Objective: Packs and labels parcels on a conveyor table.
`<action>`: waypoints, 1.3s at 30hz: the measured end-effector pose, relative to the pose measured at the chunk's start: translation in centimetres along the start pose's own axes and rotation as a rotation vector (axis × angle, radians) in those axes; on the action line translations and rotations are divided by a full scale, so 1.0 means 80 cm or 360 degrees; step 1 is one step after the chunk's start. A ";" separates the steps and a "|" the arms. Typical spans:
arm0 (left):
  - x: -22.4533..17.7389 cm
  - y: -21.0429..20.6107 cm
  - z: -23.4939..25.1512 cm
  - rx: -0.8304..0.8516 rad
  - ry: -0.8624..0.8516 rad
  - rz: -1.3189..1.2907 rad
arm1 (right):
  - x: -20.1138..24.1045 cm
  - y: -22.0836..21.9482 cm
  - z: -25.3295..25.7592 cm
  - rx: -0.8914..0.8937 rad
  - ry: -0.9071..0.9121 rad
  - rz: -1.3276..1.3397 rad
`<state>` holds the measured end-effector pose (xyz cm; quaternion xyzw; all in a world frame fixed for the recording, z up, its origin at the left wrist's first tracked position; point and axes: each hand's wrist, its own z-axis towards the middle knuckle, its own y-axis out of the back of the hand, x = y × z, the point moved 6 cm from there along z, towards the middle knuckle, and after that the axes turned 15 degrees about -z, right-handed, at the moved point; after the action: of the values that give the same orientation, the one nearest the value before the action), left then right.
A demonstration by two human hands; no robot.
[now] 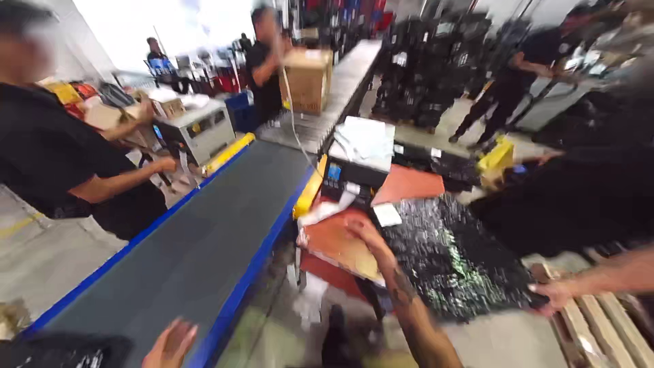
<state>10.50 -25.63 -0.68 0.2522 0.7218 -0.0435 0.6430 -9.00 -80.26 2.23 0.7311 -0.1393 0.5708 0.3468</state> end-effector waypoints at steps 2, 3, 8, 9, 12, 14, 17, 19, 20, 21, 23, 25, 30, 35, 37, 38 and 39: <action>-0.023 -0.052 0.021 0.0229 0.0016 0.0116 | -0.035 0.029 0.032 -0.0092 -0.0041 -0.0077; -0.027 -0.081 0.034 0.0336 -0.0006 0.0154 | -0.054 0.043 0.058 -0.0147 -0.0118 -0.0119; -0.036 -0.208 0.073 0.0716 0.0054 0.0234 | -0.128 0.089 0.191 -0.0409 -0.0525 -0.0404; -0.035 -0.229 0.076 0.0775 0.0098 0.0272 | -0.136 0.092 0.206 -0.0442 -0.0614 -0.0458; -0.038 -0.287 0.081 0.0917 0.0251 0.0354 | -0.162 0.101 0.228 -0.0512 -0.0873 -0.0574; -0.041 -0.322 0.087 0.0984 0.0324 0.0394 | -0.182 0.103 0.241 -0.0628 -0.0922 -0.0447; -0.054 -0.377 0.100 0.1097 0.0361 0.0448 | -0.201 0.106 0.266 -0.0865 -0.0810 -0.0057; -0.064 -0.416 0.110 0.1160 0.0365 0.0481 | -0.200 0.103 0.263 -0.0871 -0.0597 0.0184; -0.069 -0.440 0.117 0.1195 0.0346 0.0470 | -0.198 0.106 0.250 -0.0844 -0.0474 0.0217; -0.073 -0.469 0.124 0.1235 0.0320 0.0434 | -0.199 0.116 0.226 -0.0815 -0.0391 0.0184; -0.075 -0.542 0.134 0.1315 0.0298 0.0296 | -0.217 0.166 0.150 -0.0832 -0.0459 -0.0137; -0.068 -0.628 0.137 0.1356 0.0351 0.0144 | -0.258 0.238 0.051 -0.0928 -0.0754 -0.0688; -0.033 -0.826 0.149 0.1378 0.0499 0.0039 | -0.340 0.432 -0.158 -0.1398 -0.1694 -0.1385; -0.027 -0.962 0.200 0.1065 0.0859 -0.0479 | -0.412 0.424 -0.279 -0.1883 -0.1750 -0.0162; -0.030 -0.995 0.199 0.1006 0.0896 -0.0477 | -0.443 0.379 -0.255 -0.1791 -0.1397 0.0678; -0.031 -1.001 0.189 0.1003 0.0895 -0.0455 | -0.452 0.361 -0.250 -0.1777 -0.1202 0.0904; -0.042 -1.002 0.177 0.1024 0.0860 -0.0463 | -0.453 0.351 -0.248 -0.1815 -0.1052 0.1011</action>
<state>-10.17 -101.81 -20.84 0.3375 0.8417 -0.2886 0.3073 -51.70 -94.22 -19.59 0.4952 -0.7175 0.2322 0.4313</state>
